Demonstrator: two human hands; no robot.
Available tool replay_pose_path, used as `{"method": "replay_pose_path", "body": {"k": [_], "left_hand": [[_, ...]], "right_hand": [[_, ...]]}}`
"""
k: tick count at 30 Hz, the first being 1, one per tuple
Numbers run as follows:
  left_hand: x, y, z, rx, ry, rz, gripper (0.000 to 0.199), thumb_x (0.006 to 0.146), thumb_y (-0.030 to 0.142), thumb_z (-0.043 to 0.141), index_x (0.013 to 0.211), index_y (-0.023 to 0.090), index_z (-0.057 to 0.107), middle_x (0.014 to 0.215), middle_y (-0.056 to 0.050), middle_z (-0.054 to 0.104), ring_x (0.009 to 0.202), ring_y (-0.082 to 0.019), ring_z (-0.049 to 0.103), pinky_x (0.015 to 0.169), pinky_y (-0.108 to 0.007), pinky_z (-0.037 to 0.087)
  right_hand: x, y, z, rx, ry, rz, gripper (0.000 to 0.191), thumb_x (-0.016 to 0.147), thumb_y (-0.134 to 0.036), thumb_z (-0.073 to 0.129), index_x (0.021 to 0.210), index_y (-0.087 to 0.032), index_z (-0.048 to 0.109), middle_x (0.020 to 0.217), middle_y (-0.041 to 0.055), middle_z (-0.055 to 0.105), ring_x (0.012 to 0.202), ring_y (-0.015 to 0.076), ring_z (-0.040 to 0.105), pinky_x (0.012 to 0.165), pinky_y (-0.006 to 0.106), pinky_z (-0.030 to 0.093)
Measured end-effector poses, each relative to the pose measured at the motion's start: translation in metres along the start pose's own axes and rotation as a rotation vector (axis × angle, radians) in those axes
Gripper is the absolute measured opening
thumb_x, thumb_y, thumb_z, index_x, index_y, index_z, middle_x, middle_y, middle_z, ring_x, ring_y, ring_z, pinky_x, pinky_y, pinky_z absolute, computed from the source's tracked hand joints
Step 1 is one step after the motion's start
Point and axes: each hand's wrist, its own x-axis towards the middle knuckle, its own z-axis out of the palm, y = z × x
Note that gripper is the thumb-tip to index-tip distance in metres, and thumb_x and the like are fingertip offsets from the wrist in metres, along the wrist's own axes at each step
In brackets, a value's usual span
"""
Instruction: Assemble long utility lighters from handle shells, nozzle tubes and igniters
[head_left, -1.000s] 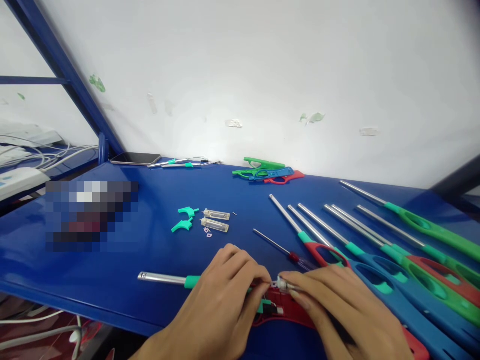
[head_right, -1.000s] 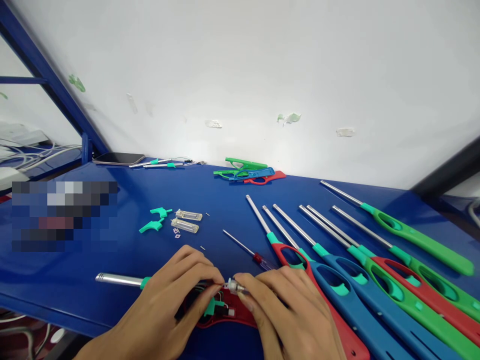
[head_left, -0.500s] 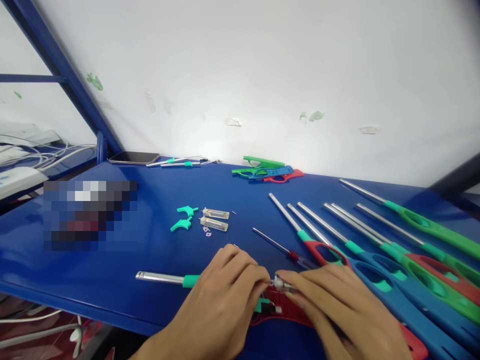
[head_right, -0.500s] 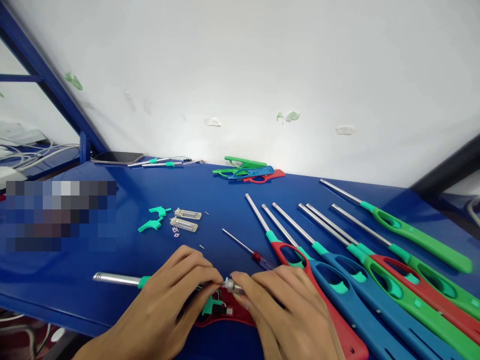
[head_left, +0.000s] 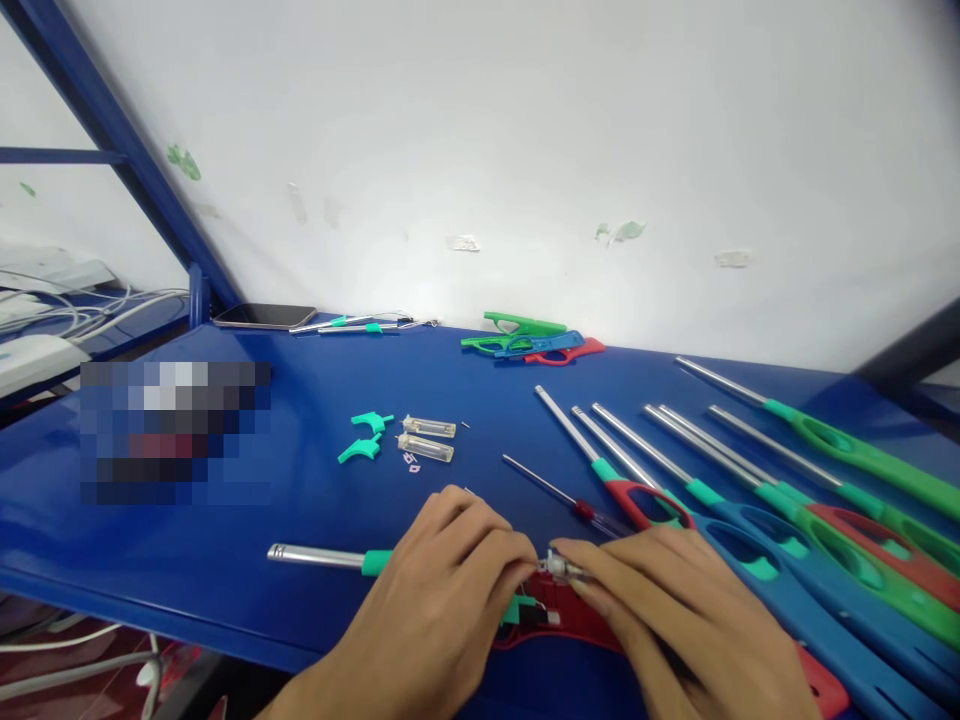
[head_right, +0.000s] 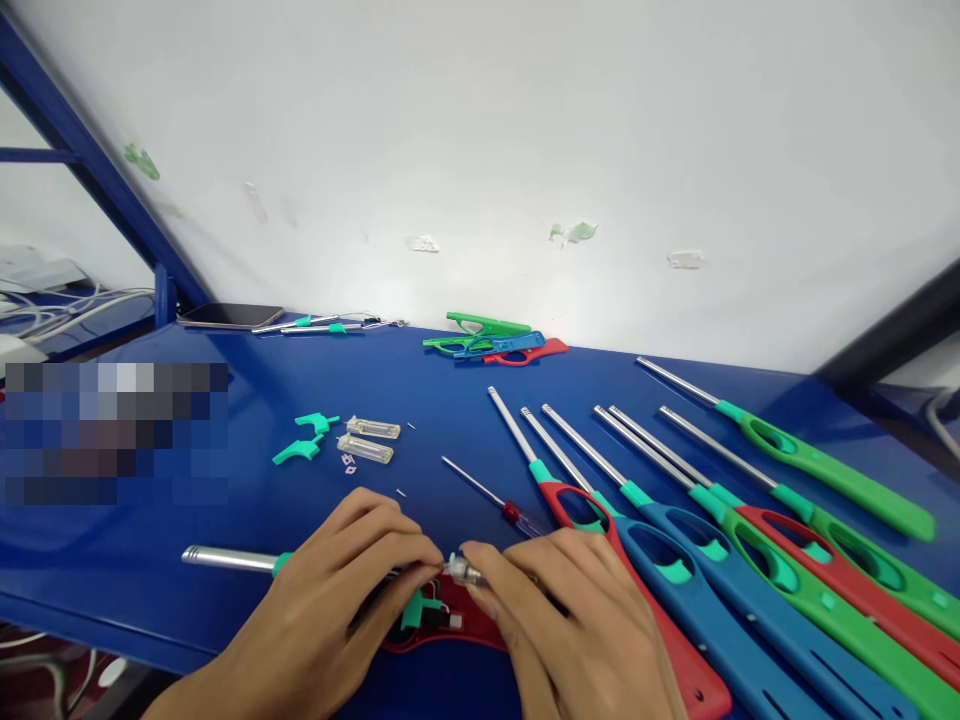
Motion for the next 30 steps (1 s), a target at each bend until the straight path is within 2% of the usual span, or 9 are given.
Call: {"method": "replay_pose_path", "body": {"k": [7,13,19,25,30], "left_hand": [[0.002,0.001,0.0,0.038,-0.005,0.046,0.022,0.112,0.009,0.044,0.104,0.016,0.063,0.097,-0.002,0.071,0.089,-0.018,0.054,0.085,-0.033,0.052],[-0.003,0.0,-0.003,0.069,-0.003,0.093,0.019,0.108,0.004,0.049,0.109,0.011,0.067,0.099,-0.006,0.071,0.091,-0.02,0.054,0.086,-0.035,0.051],[-0.005,0.002,-0.002,0.083,-0.006,0.102,0.019,0.107,0.003,0.05,0.11,0.01,0.068,0.099,-0.005,0.071,0.092,-0.02,0.054,0.087,-0.036,0.05],[-0.002,0.001,0.001,0.091,0.041,0.046,0.018,0.111,0.011,0.049,0.107,0.016,0.065,0.1,-0.001,0.072,0.091,-0.019,0.054,0.088,-0.035,0.049],[-0.002,-0.001,0.002,0.094,0.024,0.064,0.022,0.111,0.008,0.046,0.105,0.015,0.066,0.099,-0.001,0.072,0.09,-0.019,0.055,0.09,-0.034,0.049]], "right_hand": [[-0.001,0.0,0.001,0.015,-0.012,0.007,0.029,0.114,-0.031,0.049,0.116,-0.025,0.077,0.088,-0.0039,0.077,0.072,0.0083,0.068,0.072,0.023,0.053],[0.004,0.0,0.0,0.008,-0.002,-0.019,0.033,0.116,-0.034,0.046,0.114,-0.026,0.077,0.086,-0.0062,0.077,0.073,0.0067,0.069,0.082,0.022,0.05],[0.002,0.001,0.0,0.021,-0.015,-0.044,0.031,0.115,-0.029,0.046,0.116,-0.024,0.077,0.088,-0.0052,0.077,0.074,0.0079,0.069,0.084,0.023,0.05],[-0.006,-0.004,0.006,0.012,0.054,0.08,0.027,0.111,-0.022,0.051,0.115,-0.022,0.077,0.091,-0.0012,0.076,0.081,0.0121,0.068,0.089,0.028,0.049],[-0.011,-0.008,0.009,-0.002,0.056,0.089,0.027,0.112,-0.027,0.05,0.114,-0.021,0.077,0.093,-0.0006,0.077,0.084,0.0129,0.07,0.091,0.028,0.05]]}}
